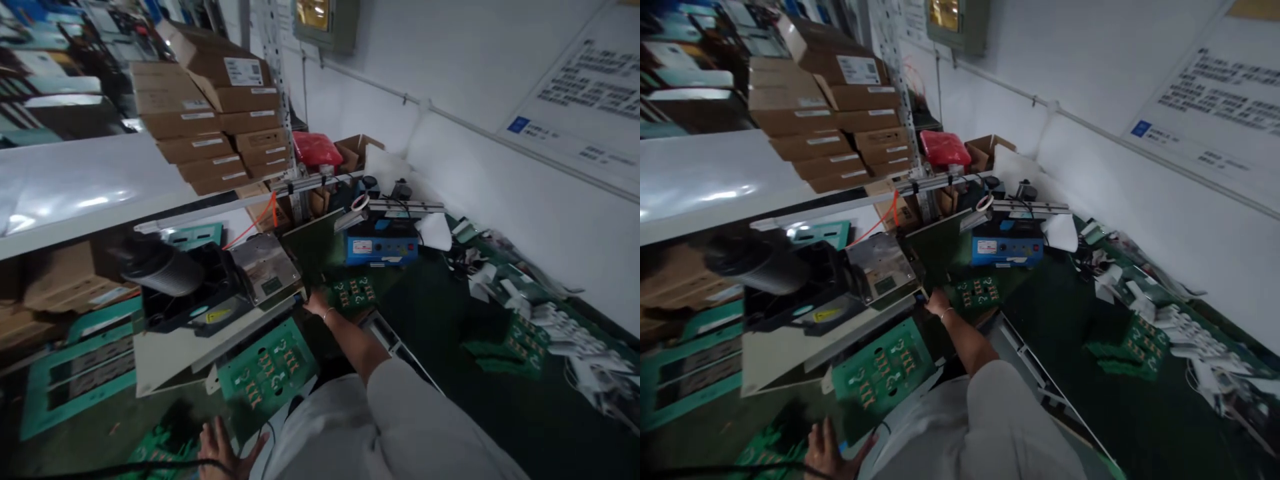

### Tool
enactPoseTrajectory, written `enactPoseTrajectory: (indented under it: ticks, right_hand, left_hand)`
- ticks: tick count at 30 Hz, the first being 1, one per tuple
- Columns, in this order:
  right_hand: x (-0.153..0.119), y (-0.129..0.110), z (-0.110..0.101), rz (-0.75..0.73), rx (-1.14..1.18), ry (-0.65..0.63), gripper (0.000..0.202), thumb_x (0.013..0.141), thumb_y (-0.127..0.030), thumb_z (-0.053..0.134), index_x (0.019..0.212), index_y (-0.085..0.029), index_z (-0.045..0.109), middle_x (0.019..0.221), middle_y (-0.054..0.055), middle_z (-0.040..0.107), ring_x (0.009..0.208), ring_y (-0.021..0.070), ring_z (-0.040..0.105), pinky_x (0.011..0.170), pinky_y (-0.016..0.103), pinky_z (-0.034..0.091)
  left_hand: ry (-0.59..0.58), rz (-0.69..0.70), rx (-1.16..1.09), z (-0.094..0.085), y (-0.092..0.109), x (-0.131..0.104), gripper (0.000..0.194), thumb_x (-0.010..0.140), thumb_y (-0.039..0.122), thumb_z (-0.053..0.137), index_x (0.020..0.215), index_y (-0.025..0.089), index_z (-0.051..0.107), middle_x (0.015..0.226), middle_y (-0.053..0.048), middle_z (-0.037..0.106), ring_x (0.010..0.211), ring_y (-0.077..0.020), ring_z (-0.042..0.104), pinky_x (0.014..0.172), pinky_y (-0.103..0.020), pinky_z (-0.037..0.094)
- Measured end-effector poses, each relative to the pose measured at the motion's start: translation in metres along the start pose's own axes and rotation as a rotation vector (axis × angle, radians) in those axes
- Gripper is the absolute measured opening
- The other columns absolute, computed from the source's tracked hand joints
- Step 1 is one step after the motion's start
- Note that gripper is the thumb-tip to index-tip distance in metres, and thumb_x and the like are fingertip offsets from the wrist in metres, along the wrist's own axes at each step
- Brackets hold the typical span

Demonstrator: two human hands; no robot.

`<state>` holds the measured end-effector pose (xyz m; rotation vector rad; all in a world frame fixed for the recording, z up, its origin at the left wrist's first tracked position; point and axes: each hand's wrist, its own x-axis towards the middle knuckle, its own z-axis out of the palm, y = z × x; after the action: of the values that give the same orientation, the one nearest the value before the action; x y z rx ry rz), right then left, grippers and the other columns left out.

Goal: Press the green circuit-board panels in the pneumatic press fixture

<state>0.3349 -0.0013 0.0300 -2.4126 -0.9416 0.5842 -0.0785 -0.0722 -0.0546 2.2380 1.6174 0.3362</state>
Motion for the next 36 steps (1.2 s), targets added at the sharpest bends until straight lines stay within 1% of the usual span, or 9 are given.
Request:
enactPoseTrajectory:
  ticks: [3,7,13,15,19,24,29,32,36]
  right_hand:
    - [-0.016,0.016,-0.015,-0.026,-0.06,0.017,0.046,0.085,-0.022,0.075,0.13,-0.014,0.071,0.127,0.015,0.075,0.121,0.0257,0.068,0.104,0.03,0.049]
    - [-0.035,0.05,-0.05,0.049,-0.244,0.112,0.039,0.095,-0.026,0.062,0.131,-0.015,0.07,0.129,0.017,0.073,0.123,0.0272,0.065,0.106,0.034,0.047]
    - [-0.04,0.096,-0.09,0.301,-0.343,0.232,0.042,0.098,-0.037,0.059,0.128,-0.009,0.07,0.134,0.026,0.065,0.126,0.0358,0.06,0.103,0.045,0.045]
    - [-0.04,0.103,-0.093,0.364,-0.376,0.253,0.044,0.098,-0.04,0.061,0.124,-0.006,0.071,0.133,0.029,0.064,0.125,0.037,0.06,0.102,0.045,0.045]
    - [-0.037,0.106,-0.09,0.396,-0.398,0.243,0.044,0.099,-0.041,0.061,0.121,-0.005,0.073,0.13,0.03,0.064,0.123,0.037,0.06,0.102,0.046,0.044]
    - [-0.035,0.107,-0.087,0.389,-0.397,0.244,0.041,0.098,-0.038,0.062,0.121,-0.005,0.073,0.13,0.029,0.065,0.124,0.0363,0.061,0.102,0.045,0.044]
    - [-0.036,0.111,-0.091,0.401,-0.392,0.225,0.041,0.099,-0.038,0.061,0.121,-0.006,0.074,0.13,0.028,0.066,0.123,0.0352,0.062,0.101,0.044,0.044]
    - [-0.036,0.115,-0.091,0.412,-0.395,0.211,0.042,0.1,-0.039,0.06,0.122,-0.006,0.073,0.13,0.028,0.066,0.124,0.0347,0.062,0.1,0.044,0.045]
    - [-0.035,0.121,-0.089,0.414,-0.416,0.191,0.046,0.099,-0.043,0.061,0.123,-0.005,0.073,0.13,0.028,0.066,0.124,0.0339,0.062,0.101,0.043,0.044]
  left_hand:
    - [0.012,0.02,-0.052,0.002,0.004,0.0,0.159,0.039,0.068,0.074,0.157,0.04,-0.03,0.174,0.006,-0.013,0.151,-0.0554,0.027,0.113,-0.073,0.039]
    - [0.019,0.078,-0.048,-0.002,0.015,0.007,0.155,0.041,0.07,0.075,0.154,0.046,-0.028,0.175,0.012,-0.007,0.152,-0.053,0.028,0.112,-0.074,0.039]
    - [-0.25,0.075,0.192,-0.018,0.04,0.018,0.152,0.059,0.071,0.077,0.155,0.025,-0.031,0.175,-0.012,0.025,0.156,-0.0484,0.023,0.125,-0.064,0.031]
    - [-0.297,0.073,0.222,-0.021,0.046,0.019,0.148,0.062,0.07,0.077,0.156,0.025,-0.029,0.174,-0.014,0.026,0.156,-0.0479,0.021,0.125,-0.065,0.029]
    - [-0.295,0.059,0.205,-0.025,0.053,0.018,0.145,0.062,0.072,0.075,0.152,0.036,-0.033,0.178,-0.003,0.015,0.157,-0.0472,0.021,0.122,-0.069,0.029]
    - [-0.363,0.04,0.237,-0.027,0.05,0.016,0.142,0.062,0.076,0.066,0.152,0.033,-0.036,0.178,-0.003,0.017,0.161,-0.042,0.013,0.128,-0.064,0.022]
    - [-0.308,0.019,0.117,-0.021,0.041,0.013,0.144,0.058,0.08,0.058,0.154,0.031,-0.038,0.18,-0.003,0.002,0.162,-0.0408,0.013,0.128,-0.06,0.023]
    - [-0.259,0.038,0.009,-0.023,0.044,0.01,0.143,0.06,0.083,0.058,0.163,0.032,-0.026,0.18,-0.009,-0.001,0.162,-0.0442,0.017,0.126,-0.063,0.024]
    - [-0.214,0.016,-0.058,-0.033,0.06,0.005,0.138,0.065,0.092,0.051,0.17,0.013,0.01,0.175,-0.026,0.013,0.161,-0.0463,0.018,0.127,-0.065,0.021]
